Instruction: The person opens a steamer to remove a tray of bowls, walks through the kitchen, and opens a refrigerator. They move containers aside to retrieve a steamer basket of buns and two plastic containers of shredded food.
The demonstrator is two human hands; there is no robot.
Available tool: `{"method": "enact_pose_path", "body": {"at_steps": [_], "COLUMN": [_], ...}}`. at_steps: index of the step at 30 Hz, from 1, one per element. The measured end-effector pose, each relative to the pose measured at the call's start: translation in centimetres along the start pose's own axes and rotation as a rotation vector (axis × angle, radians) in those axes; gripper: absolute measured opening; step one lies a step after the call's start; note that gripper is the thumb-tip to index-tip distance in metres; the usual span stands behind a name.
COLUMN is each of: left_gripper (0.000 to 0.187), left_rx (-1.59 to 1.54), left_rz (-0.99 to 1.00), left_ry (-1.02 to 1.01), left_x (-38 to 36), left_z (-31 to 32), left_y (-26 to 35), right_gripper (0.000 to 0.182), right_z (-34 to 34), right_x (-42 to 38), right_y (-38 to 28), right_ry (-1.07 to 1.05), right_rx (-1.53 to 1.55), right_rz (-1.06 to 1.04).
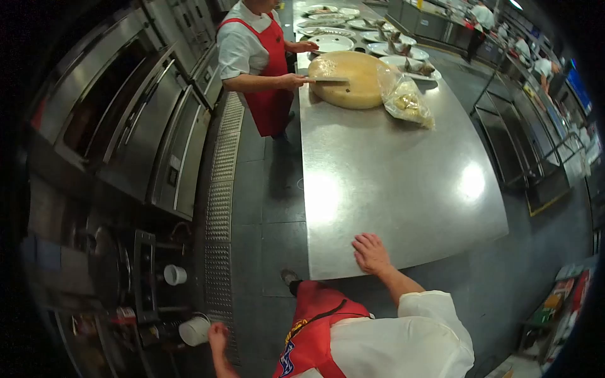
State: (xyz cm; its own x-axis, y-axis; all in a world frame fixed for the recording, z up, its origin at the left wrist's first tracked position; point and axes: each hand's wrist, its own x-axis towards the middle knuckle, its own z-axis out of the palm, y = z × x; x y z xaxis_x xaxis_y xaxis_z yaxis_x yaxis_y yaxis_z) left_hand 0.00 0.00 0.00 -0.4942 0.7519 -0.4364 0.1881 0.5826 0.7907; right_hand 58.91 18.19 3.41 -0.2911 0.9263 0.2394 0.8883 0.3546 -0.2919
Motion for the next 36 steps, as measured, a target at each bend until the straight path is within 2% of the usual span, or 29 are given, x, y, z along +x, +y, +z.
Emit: {"method": "enact_pose_path", "body": {"at_steps": [2, 3, 5, 7, 8, 11, 13, 14, 15, 17, 18, 20, 24, 26, 30, 31, 32, 34, 35, 36], "left_gripper": [0.012, 0.012, 0.012, 0.014, 0.014, 0.02, 0.026, 0.032, 0.036, 0.045, 0.052, 0.056, 0.057, 0.054, 0.028, 0.025, 0.023, 0.019, 0.018, 0.018], "left_rx": [-0.039, -0.017, -0.062, 0.148, 0.304, 0.115, 0.166, 0.167, 0.0, -0.135, -0.156, -0.401, -0.858, -1.002, -0.322, -0.463, -0.604, -1.56, -1.623, -1.678], "left_rz": [0.067, 0.087, 0.08, 0.135, 0.173, 0.079, 0.276, 0.2, 0.169, 0.31, 0.379, 0.427, 0.435, 0.488, 0.317, 0.34, 0.364, 0.437, 0.431, 0.408], "left_ry": [0.021, 0.001, -0.086, -0.251, -0.259, -0.223, -0.175, -0.183, -0.196, -0.11, -0.102, -0.038, 0.095, 0.172, 0.313, 0.296, 0.277, 0.144, 0.086, 0.038], "left_x": [1.9, 12.2, 17.1, 20.1, 21.9, 27.7, 35.6, 37.5, 39.6, 46.6, 51.5, 56.5, 66.1, 71.2, 75.0, 75.6, 76.2, 76.9, 77.5, 77.2], "left_z": [-0.1, -3.7, -1.6, 2.1, 1.8, 1.0, 1.2, 1.2, 1.1, 0.8, 0.3, -1.0, -5.5, -7.3, -10.2, -9.5, -8.8, -7.8, -7.9, -8.2], "left_y": [7.2, 10.9, 13.4, 18.2, 19.7, 23.6, 21.3, 24.3, 27.1, 30.0, 30.8, 36.8, 47.8, 51.6, 58.0, 58.3, 58.6, 57.9, 58.4, 58.5], "right_gripper": [0.035, 0.036, 0.041, 0.05, 0.055, 0.068, 0.072, 0.076, 0.077, 0.076, 0.075, 0.072, 0.07, 0.069, 0.063, 0.063, 0.059, 0.059, 0.049, 0.039], "right_z": [-2.0, 4.0, 4.7, 6.8, 8.1, 10.4, 12.4, 13.5, 10.4, 14.1, 14.3, 13.7, 16.1, 16.7, 19.2, 19.5, 21.2, 23.2, 20.3, 24.0], "right_x": [-2.4, 4.1, 6.7, 11.4, 14.0, 19.4, 22.8, 23.9, 26.7, 26.3, 26.6, 26.2, 27.3, 30.3, 36.2, 37.7, 36.9, 38.7, 44.4, 42.2], "right_y": [0.2, -3.3, -4.1, -5.0, -6.1, -8.5, -8.1, -7.1, -9.3, -7.0, -7.2, -7.6, -7.0, -9.5, -13.2, -14.8, -15.0, -16.7, -20.4, -18.4], "right_ry": [0.011, 0.04, 0.095, 0.201, 0.201, 0.133, 0.032, -0.034, -0.077, -0.015, -0.064, -0.03, -0.027, -0.146, -0.12, -0.131, -0.031, -0.04, -0.091, -0.054], "right_rx": [0.007, 0.055, -0.005, -0.123, -0.166, -0.287, -0.281, -0.239, -0.125, -0.273, -0.354, -0.37, -0.246, -0.2, -0.163, -0.125, -0.076, 0.014, 0.197, 0.266], "right_rz": [0.099, 0.193, 0.406, 0.652, 0.743, 1.029, 1.171, 1.279, 1.287, 1.274, 1.262, 1.208, 1.405, 1.506, 1.669, 1.694, 1.575, 1.588, 1.553, 1.415]}}
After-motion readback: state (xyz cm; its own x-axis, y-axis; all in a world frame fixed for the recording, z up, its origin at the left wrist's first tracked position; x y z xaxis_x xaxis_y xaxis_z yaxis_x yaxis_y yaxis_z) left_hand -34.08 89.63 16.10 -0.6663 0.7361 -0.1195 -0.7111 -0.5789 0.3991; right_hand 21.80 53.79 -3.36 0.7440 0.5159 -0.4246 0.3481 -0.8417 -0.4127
